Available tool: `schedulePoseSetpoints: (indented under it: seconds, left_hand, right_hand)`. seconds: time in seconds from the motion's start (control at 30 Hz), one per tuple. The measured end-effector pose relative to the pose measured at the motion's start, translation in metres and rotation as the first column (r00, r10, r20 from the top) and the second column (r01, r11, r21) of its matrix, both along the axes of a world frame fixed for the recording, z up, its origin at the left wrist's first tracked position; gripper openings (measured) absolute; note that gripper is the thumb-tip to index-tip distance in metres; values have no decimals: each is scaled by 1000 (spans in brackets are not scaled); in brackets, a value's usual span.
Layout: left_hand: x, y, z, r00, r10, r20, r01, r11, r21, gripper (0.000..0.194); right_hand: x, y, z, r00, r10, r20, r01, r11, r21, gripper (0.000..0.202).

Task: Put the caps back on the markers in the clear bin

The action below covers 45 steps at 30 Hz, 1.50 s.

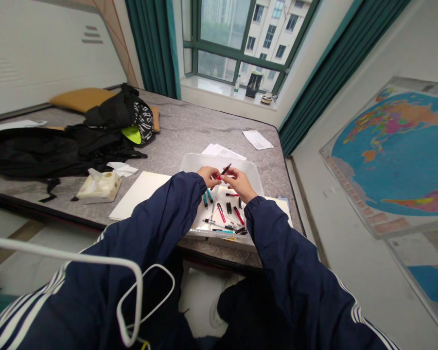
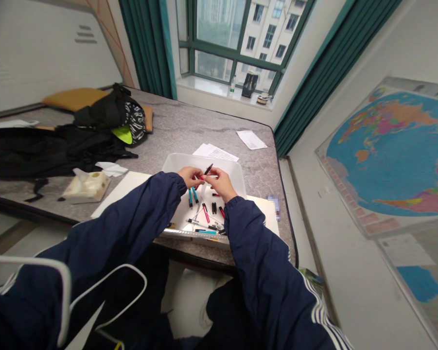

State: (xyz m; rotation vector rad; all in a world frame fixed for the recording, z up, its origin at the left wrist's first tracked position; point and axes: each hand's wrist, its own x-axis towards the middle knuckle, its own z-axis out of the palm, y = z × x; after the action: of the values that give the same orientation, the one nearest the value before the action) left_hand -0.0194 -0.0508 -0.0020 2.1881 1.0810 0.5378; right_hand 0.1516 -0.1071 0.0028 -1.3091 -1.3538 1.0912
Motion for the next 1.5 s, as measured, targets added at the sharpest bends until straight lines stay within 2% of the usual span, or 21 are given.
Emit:
schedulePoseSetpoints:
  seconds: [0.17, 0.33, 0.57, 0.7, 0.9, 0.97, 1.13, 1.27, 1.4, 1.5]
  left_hand:
    - [-1, 0, 2, 998, 7, -59, -4, 999, 41, 20]
    - [-1, -1, 0, 998, 2, -64, -6, 999, -50, 16]
    - [0, -2, 2, 995, 8, -104, -15, 998, -63, 12]
    - [0, -2, 3, 992, 3, -130, -16, 995, -103, 14]
    - [-2, 2, 2, 989, -22, -145, 34, 996, 78, 22]
    - [-3, 4, 1, 990, -35, -140, 48, 995, 86, 25]
    - [-2, 7, -5, 988, -59, -144, 71, 995, 75, 27]
    - [-1, 4, -7, 981, -102, -165, 108, 994, 30, 25]
    - [0, -2, -5, 959, -154, -239, 169, 985, 43, 19]
    - [-1, -4, -4, 945, -152, -289, 181, 981, 76, 18]
  right_hand:
    - [3, 1, 1, 999, 22, -49, -18, 997, 74, 45]
    - [5, 6, -5, 1000, -22, 4, 21, 990, 141, 34]
    - [3, 8, -9, 1000, -25, -8, 25, 989, 148, 33]
    - [2, 7, -10, 995, 47, -88, -36, 991, 129, 32]
    - [4, 10, -13, 998, 16, -62, -6, 988, 157, 36]
    - [5, 11, -12, 1000, 1, -21, 3, 980, 197, 40]
    - [6, 9, -10, 976, -97, 193, 39, 957, 286, 32]
    - [6, 4, -9, 870, -223, 439, 66, 936, 345, 29]
    - [6, 1, -9, 731, -159, 664, -21, 967, 255, 46]
    - [8, 0, -9, 711, -93, 697, -29, 987, 161, 55]
